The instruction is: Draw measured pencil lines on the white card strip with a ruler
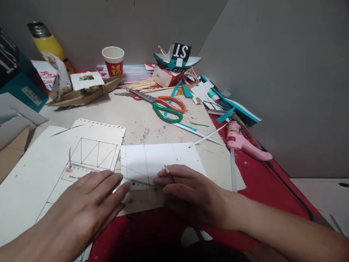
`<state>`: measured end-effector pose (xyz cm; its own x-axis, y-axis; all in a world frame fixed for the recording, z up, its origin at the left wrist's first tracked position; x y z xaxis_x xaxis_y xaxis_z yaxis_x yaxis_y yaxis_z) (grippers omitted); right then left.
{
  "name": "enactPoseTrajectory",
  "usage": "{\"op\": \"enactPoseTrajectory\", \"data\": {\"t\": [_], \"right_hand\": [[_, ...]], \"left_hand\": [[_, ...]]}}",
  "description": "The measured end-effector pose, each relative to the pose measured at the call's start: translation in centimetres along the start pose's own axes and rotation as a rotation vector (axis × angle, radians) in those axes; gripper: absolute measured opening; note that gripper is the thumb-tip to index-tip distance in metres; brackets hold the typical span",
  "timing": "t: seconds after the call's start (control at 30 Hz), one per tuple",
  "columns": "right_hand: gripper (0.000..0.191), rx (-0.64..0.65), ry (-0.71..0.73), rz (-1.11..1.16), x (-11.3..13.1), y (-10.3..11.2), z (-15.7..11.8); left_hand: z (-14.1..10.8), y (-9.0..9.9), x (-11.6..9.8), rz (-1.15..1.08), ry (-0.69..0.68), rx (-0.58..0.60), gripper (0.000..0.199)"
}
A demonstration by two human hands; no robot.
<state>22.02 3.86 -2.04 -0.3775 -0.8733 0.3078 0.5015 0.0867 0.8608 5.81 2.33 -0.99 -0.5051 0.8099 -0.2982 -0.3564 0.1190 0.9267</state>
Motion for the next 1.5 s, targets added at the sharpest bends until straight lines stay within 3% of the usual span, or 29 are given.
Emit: {"op": "enactPoseTrajectory", "data": {"t": [0.3,0.5,0.83,1.0,1.17,1.5], "right_hand": [[0.02,0.005,-0.038,0.037,-0.3,-0.4,-0.6],[0.02,0.042,-0.039,0.048,0.0,-0.3,-0.7],[0.019,0.204,-0.077,0.007,1.1,0.3,-0.1],[0.026,0.281,-0.022,-0.073,1.1,-0.8,-0.1],[0.025,0.305,0.006,-0.127,1.3,-1.5,-0.1],[0.022,0.239,0.004,-0.16,1.3,-1.7,-0.5]], "left_hand": [[-0.7,0.2,1.4,-0.108,0.114,-0.097,0.03],[-1.1,-0.4,0.5,-0.073,0.185,-0.078,0.033],[-0.8,-0.9,-0.3,-0.025,0.157,-0.13,0.029],[-1.6,-2.2,-0.1,-0.081,0.192,-0.045,0.031],[-2.4,-2.3,-0.9,-0.003,0.124,-0.009,0.037],[-5.1,-3.2,-2.4,0.033,0.198,0.023,0.043]]}}
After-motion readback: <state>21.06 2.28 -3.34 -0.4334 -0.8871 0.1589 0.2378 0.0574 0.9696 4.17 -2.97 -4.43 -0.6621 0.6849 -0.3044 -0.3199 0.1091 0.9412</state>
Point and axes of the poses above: each hand's wrist, its own z-axis towards the middle knuckle, its own y-axis out of the back of the hand, x = y × z, the point moved 9 cm from there along z, towards the middle knuckle, and after that the axes turned 13 degrees about -z, right-handed, at the moved point
